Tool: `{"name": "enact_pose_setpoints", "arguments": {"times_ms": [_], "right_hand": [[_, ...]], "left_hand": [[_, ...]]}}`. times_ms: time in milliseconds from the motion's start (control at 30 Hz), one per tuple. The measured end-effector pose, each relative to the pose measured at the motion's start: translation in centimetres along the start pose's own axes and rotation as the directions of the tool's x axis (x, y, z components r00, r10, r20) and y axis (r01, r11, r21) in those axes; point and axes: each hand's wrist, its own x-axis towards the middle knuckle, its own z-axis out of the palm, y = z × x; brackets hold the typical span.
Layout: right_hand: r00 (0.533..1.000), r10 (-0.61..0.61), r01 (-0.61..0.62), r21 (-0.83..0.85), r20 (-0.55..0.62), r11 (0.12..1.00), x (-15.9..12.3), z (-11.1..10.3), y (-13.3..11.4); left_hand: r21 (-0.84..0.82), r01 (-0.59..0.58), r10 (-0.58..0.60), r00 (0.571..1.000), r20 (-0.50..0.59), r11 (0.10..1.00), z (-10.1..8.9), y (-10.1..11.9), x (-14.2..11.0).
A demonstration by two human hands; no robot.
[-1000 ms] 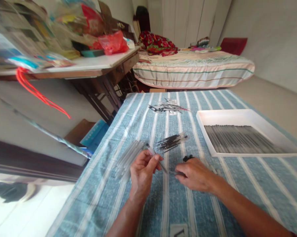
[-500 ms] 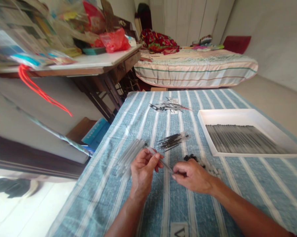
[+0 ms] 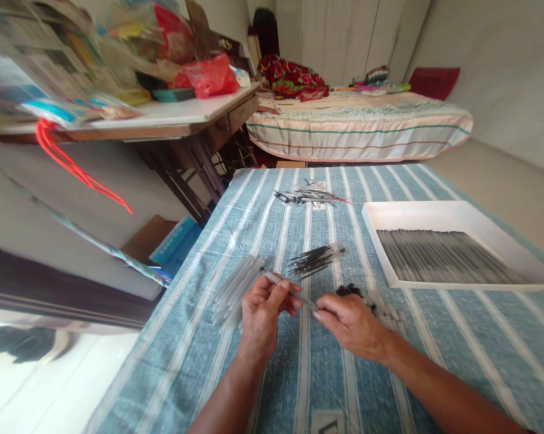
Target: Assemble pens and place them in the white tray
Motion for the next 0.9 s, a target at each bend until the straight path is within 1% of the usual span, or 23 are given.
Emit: {"name": "enact_pose_setpoints", "arguments": {"times_ms": [133,267,333,400,467,533,667,733,833,900], "right_hand": [[0.998,-0.036,0.033,-0.055,-0.043,0.998,-0.1,0.3,0.2],[0.996,-0.071,0.068,-0.066,-0.051,0.996,-0.2,0.5,0.3],[0.997,-0.063,0.059,-0.075,-0.045,0.995,-0.2,0.6,0.5],[0.999,-0.031,0.030,-0.107,-0.010,0.994,-0.1,0.4,0.5],[0.999,0.007,-0.001,-0.162,0.033,0.987,0.2,0.1,0.4],[0.999,0.021,-0.010,-0.219,0.049,0.976,0.5,-0.4,0.1],[0.998,-0.046,0.053,-0.245,0.033,0.968,1.3,-1.2,-0.6],[0.998,-0.051,0.058,-0.242,0.035,0.968,1.5,-1.5,-0.8],[0.997,-0.008,0.028,-0.240,0.081,0.970,1.4,-2.2,-1.0],[0.995,0.033,-0.011,-0.229,0.092,0.973,1.0,-3.2,-0.9]], "left_hand": [[-0.010,0.028,-0.028,1.000,-0.009,1.000,0.1,-0.2,0.1],[-0.004,0.035,-0.035,0.999,-0.023,0.999,0.2,-0.4,0.0],[-0.010,0.033,-0.033,0.999,-0.016,0.999,0.3,-0.5,-0.1],[-0.011,0.031,-0.031,1.000,-0.004,0.999,0.4,-0.4,-0.1],[-0.005,0.032,-0.032,0.999,0.000,0.999,0.5,-0.4,-0.1],[-0.009,0.035,-0.035,0.999,-0.008,0.999,0.6,-0.3,0.0],[-0.011,0.060,-0.060,0.998,0.027,0.998,0.9,-0.1,0.3],[-0.001,0.076,-0.076,0.996,0.051,0.997,1.0,-0.1,0.4],[0.068,0.082,-0.087,0.993,0.078,0.994,1.1,-0.2,0.4],[0.147,0.064,-0.080,0.991,0.110,0.987,1.0,-0.3,0.4]]}}
